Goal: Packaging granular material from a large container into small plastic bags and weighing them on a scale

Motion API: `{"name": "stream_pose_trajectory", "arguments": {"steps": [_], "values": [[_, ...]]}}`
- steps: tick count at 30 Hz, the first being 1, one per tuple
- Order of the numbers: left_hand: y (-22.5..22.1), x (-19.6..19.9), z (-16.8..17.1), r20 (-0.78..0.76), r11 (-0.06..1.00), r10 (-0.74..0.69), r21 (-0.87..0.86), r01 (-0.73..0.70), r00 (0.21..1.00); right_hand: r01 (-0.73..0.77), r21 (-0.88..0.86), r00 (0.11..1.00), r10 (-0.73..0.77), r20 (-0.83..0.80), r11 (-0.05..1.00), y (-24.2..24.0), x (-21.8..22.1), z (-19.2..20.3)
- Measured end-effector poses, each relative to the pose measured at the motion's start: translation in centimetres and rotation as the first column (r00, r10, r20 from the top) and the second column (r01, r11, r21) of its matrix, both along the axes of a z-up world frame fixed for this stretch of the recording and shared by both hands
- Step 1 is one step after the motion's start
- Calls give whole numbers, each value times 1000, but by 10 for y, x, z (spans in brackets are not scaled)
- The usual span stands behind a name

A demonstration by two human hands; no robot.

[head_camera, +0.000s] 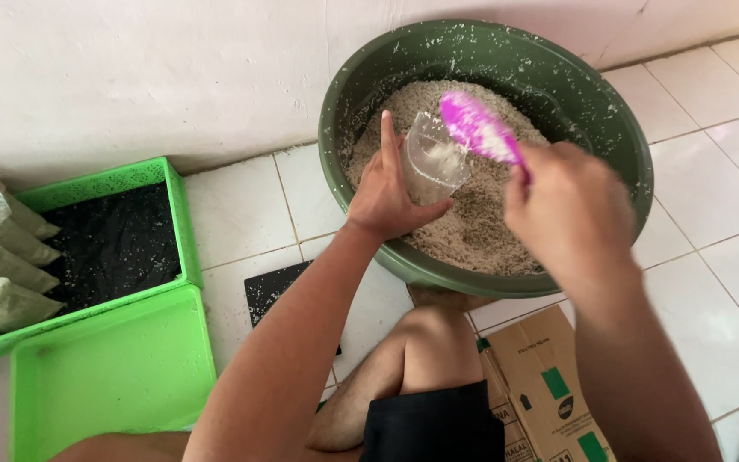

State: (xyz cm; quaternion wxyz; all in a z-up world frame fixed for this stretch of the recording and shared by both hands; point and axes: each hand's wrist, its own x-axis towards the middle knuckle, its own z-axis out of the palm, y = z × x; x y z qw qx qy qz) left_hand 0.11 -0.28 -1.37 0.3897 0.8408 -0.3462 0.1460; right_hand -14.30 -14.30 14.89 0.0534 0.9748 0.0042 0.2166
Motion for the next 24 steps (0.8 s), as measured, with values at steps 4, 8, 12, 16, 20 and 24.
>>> {"name": "stream_pose_trajectory", "arguments": {"steps": [4,8,12,16,20,24], "values": [[3,-3,9,-106,998,-11,56,17,994,-149,47,977,140,161,988,-29,-8,3],[3,-2,5,-64,1000,-3,25,4,998,236,87,934,-201,-294,968,-51,17,-20],[2,0,1,-186,997,-41,-65,29,982,354,86,713,-209,-669,931,-81,52,-100],[3,1,3,-212,997,-58,-59,47,976,174,349,734,115,-669,921,-85,55,-125],[0,0,-1,-145,996,-43,-89,30,989,139,601,745,317,-587,787,-89,49,-104],[0,-1,-2,-157,995,-30,-100,14,987,263,585,798,169,-579,767,-117,44,-133]]}}
